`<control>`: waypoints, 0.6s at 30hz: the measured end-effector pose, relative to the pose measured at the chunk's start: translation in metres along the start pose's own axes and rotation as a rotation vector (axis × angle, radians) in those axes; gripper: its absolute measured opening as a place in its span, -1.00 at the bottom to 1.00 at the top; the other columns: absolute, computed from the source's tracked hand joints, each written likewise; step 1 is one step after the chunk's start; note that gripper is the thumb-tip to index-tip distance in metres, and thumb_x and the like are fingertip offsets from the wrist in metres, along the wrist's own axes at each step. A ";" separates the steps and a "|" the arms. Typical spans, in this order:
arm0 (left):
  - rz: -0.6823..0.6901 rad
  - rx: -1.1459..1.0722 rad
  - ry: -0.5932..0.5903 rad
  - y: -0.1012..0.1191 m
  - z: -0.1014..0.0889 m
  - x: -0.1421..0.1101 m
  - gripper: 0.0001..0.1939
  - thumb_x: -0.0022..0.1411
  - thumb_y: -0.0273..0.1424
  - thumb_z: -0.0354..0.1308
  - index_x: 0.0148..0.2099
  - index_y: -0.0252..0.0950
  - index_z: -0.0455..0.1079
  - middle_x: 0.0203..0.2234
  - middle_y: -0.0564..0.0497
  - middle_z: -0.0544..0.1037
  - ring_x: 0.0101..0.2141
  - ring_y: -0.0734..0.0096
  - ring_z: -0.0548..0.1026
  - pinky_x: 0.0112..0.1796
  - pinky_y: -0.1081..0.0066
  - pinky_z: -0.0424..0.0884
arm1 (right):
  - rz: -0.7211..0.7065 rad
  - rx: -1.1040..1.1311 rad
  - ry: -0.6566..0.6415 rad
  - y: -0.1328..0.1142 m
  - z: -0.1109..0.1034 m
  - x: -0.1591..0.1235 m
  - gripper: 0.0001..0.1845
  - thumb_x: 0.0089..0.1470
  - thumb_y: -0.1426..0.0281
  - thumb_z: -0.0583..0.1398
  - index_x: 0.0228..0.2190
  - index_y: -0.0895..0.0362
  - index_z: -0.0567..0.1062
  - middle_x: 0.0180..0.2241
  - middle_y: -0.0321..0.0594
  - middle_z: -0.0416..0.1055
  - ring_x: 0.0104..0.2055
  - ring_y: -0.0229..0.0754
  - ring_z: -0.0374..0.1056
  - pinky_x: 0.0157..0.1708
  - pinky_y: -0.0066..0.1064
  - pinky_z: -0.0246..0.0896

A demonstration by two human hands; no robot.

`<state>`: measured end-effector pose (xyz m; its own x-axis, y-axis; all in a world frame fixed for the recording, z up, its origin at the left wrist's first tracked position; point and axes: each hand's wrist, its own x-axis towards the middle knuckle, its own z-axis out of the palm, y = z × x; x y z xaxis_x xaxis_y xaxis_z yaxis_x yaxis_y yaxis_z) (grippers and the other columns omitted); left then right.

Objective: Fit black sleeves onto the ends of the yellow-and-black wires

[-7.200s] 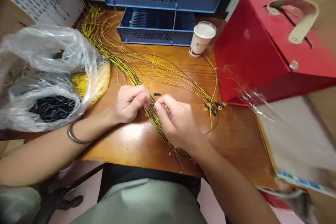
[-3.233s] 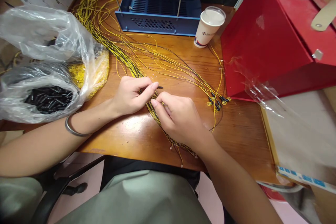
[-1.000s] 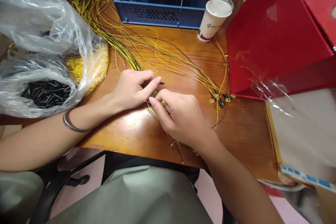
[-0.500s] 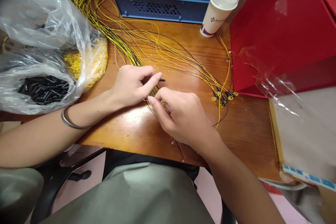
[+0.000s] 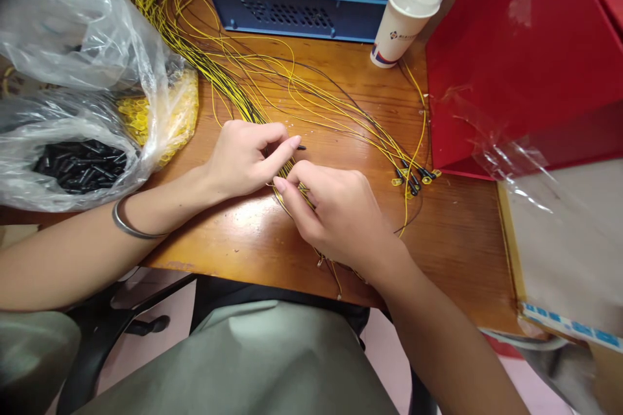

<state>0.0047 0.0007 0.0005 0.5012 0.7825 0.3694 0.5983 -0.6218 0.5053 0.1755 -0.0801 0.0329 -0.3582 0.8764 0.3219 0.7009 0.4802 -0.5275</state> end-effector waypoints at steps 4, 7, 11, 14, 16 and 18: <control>0.018 0.013 -0.014 0.000 0.000 0.000 -0.58 0.34 -0.24 0.04 -0.55 -0.29 0.28 -0.72 0.10 0.30 -0.65 0.53 0.18 -0.50 0.39 0.02 | 0.007 -0.005 -0.002 0.001 0.001 -0.001 -0.72 0.28 0.31 0.15 -0.47 0.12 0.43 -0.66 -0.42 0.20 -0.63 -0.37 0.01 -0.53 -0.45 -0.06; 0.015 -0.004 -0.036 0.000 0.000 0.000 -0.58 0.33 -0.23 0.04 -0.55 -0.29 0.26 -0.71 0.10 0.29 -0.65 0.53 0.19 -0.50 0.39 0.02 | 0.003 -0.018 -0.002 0.002 0.001 -0.001 -0.71 0.28 0.31 0.15 -0.48 0.13 0.43 -0.66 -0.42 0.20 -0.63 -0.37 0.01 -0.53 -0.45 -0.06; 0.018 -0.013 -0.063 0.000 0.001 -0.001 -0.59 0.33 -0.23 0.04 -0.54 -0.29 0.26 -0.71 0.10 0.30 -0.64 0.52 0.20 -0.49 0.39 0.03 | -0.003 -0.021 -0.004 0.002 0.001 0.000 -0.72 0.28 0.31 0.15 -0.47 0.13 0.44 -0.67 -0.42 0.19 -0.63 -0.38 0.02 -0.53 -0.45 -0.06; 0.004 0.023 -0.054 0.000 0.001 -0.001 -0.59 0.33 -0.22 0.04 -0.54 -0.28 0.28 -0.71 0.09 0.31 -0.64 0.51 0.21 -0.48 0.38 0.02 | -0.003 -0.018 -0.005 0.002 0.001 0.000 -0.72 0.28 0.31 0.15 -0.47 0.13 0.43 -0.67 -0.43 0.18 -0.63 -0.38 0.01 -0.54 -0.44 -0.07; -0.007 0.068 -0.025 0.001 0.001 -0.001 -0.59 0.34 -0.21 0.03 -0.53 -0.28 0.30 -0.71 0.08 0.31 -0.64 0.50 0.20 -0.49 0.38 0.00 | -0.002 -0.017 -0.004 0.001 0.001 0.000 -0.71 0.28 0.31 0.15 -0.48 0.13 0.43 -0.67 -0.43 0.18 -0.63 -0.38 0.01 -0.54 -0.45 -0.07; -0.007 0.115 0.002 0.001 0.002 -0.001 -0.59 0.34 -0.21 0.03 -0.53 -0.28 0.32 -0.72 0.07 0.31 -0.64 0.49 0.21 -0.49 0.38 -0.02 | -0.002 -0.020 -0.004 0.001 0.001 0.000 -0.71 0.28 0.31 0.16 -0.49 0.14 0.42 -0.67 -0.43 0.18 -0.63 -0.38 0.02 -0.53 -0.45 -0.07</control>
<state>0.0055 -0.0009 -0.0008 0.4956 0.7871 0.3672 0.6697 -0.6155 0.4155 0.1761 -0.0796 0.0317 -0.3622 0.8757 0.3194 0.7122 0.4810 -0.5113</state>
